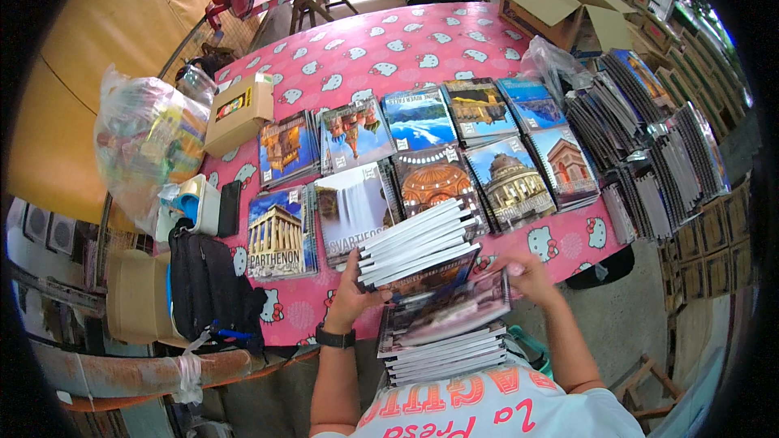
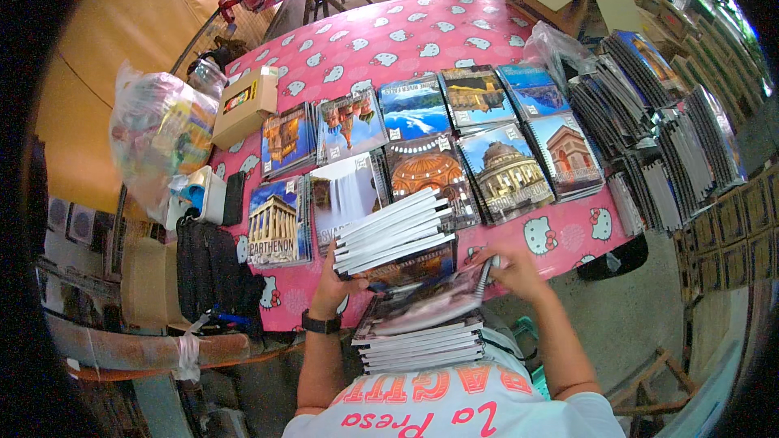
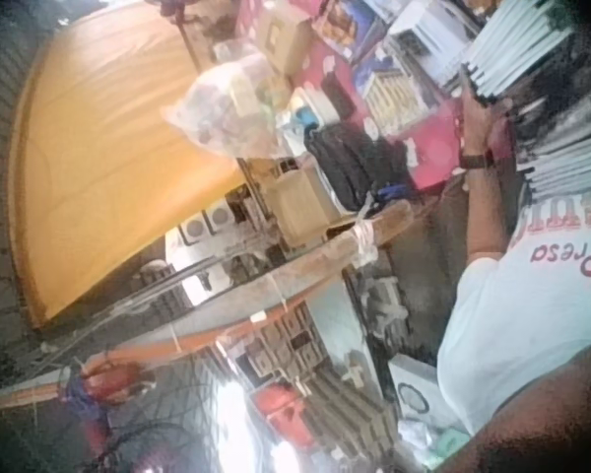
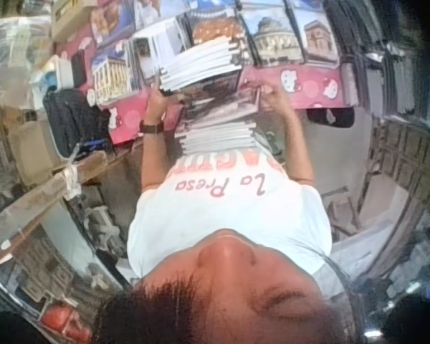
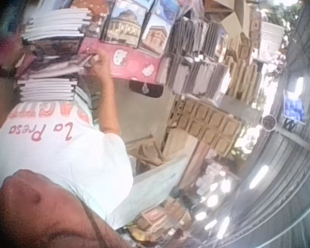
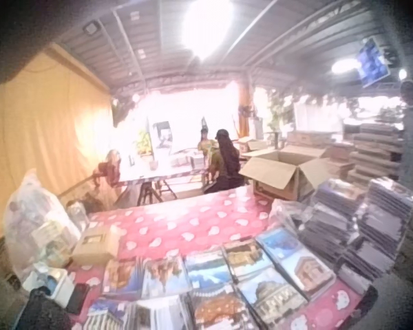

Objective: The person sorts a collection of spiral notebooks by matching the covers and stacking them together.

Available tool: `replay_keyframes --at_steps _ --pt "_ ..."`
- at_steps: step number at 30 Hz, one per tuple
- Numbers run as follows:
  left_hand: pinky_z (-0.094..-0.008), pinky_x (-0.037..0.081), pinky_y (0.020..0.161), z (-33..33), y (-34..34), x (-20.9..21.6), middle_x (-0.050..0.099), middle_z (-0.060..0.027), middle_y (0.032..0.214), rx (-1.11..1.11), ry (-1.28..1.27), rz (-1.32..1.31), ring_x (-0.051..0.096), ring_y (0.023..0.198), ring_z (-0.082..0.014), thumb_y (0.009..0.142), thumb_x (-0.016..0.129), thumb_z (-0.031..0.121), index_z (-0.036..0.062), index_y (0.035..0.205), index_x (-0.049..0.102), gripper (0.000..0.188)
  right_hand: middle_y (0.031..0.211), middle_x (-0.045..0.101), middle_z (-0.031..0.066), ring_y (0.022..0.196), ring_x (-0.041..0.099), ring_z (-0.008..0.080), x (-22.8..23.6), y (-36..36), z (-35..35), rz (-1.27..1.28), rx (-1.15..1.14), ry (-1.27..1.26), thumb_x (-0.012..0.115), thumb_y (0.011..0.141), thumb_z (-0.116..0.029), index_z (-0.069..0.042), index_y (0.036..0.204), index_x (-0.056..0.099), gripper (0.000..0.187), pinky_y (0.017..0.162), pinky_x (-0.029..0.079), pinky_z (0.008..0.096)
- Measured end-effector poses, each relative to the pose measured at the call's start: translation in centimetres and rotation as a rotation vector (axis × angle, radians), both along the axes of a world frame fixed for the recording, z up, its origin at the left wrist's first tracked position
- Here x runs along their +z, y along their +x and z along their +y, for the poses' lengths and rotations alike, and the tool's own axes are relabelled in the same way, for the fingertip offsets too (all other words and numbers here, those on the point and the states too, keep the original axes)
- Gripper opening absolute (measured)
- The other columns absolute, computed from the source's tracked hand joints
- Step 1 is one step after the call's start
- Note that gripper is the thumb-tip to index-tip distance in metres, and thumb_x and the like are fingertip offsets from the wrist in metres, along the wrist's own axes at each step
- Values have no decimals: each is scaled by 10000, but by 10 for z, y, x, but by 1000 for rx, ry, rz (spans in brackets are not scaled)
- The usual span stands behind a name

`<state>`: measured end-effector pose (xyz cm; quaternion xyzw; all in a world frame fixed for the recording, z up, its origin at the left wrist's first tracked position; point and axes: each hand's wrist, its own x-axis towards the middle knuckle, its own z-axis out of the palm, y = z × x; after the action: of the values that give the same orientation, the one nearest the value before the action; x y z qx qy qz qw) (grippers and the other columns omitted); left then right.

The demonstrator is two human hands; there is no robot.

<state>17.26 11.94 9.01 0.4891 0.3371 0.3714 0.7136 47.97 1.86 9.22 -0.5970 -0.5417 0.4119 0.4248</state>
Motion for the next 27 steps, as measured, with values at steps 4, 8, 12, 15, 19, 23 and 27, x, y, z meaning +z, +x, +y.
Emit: replay_keyframes --at_steps 4,8,12,15,19,23,27 --pt "-310 263 988 1 -8 -21 372 -103 1285 23 46 -13 354 1178 -201 590 786 279 -3 1348 184 1008 775 597 38 758 547 189 93 10 11 -408 169 297 651 580 10 -79 863 634 297 690 426 302" --pt "-327 177 1034 0 -13 -24 281 -114 1351 67 41 -32 272 1245 -221 576 777 376 -21 1359 131 1090 779 550 30 767 528 188 137 -40 34 -814 531 580 583 658 -96 -85 865 609 209 686 425 326" --pt "-335 237 1013 12 -6 -12 328 -115 1319 -169 171 -117 323 1217 -225 586 792 247 -28 1357 86 1081 789 526 31 820 523 191 128 -105 57 -845 792 707 525 712 -150 -68 828 578 152 698 429 325" --pt "-330 308 973 5 -9 -9 374 -119 1277 -121 85 42 386 1166 -225 588 788 169 -19 1356 62 1073 898 543 36 845 521 189 114 -128 80 -627 828 862 553 709 -133 -67 873 589 180 726 438 302" --pt "-318 335 953 5 -7 -14 396 -128 1248 -36 191 153 411 1128 -207 576 781 113 -2 1352 94 1043 985 545 57 912 517 225 121 -121 82 -192 881 502 564 757 -125 -52 933 600 193 759 440 328" --pt "-317 308 965 11 5 -16 394 -116 1243 66 204 122 388 1140 -202 537 792 112 17 1344 165 1026 1024 530 146 984 496 307 98 -142 57 -313 1218 302 543 824 -231 -61 1097 523 322 815 422 421" --pt "-315 297 969 13 7 -6 418 -91 1226 65 160 88 385 1139 -199 523 795 110 44 1342 198 1015 1039 516 163 977 492 323 79 -154 41 -434 1312 271 538 827 -281 -53 1104 486 362 817 429 419"
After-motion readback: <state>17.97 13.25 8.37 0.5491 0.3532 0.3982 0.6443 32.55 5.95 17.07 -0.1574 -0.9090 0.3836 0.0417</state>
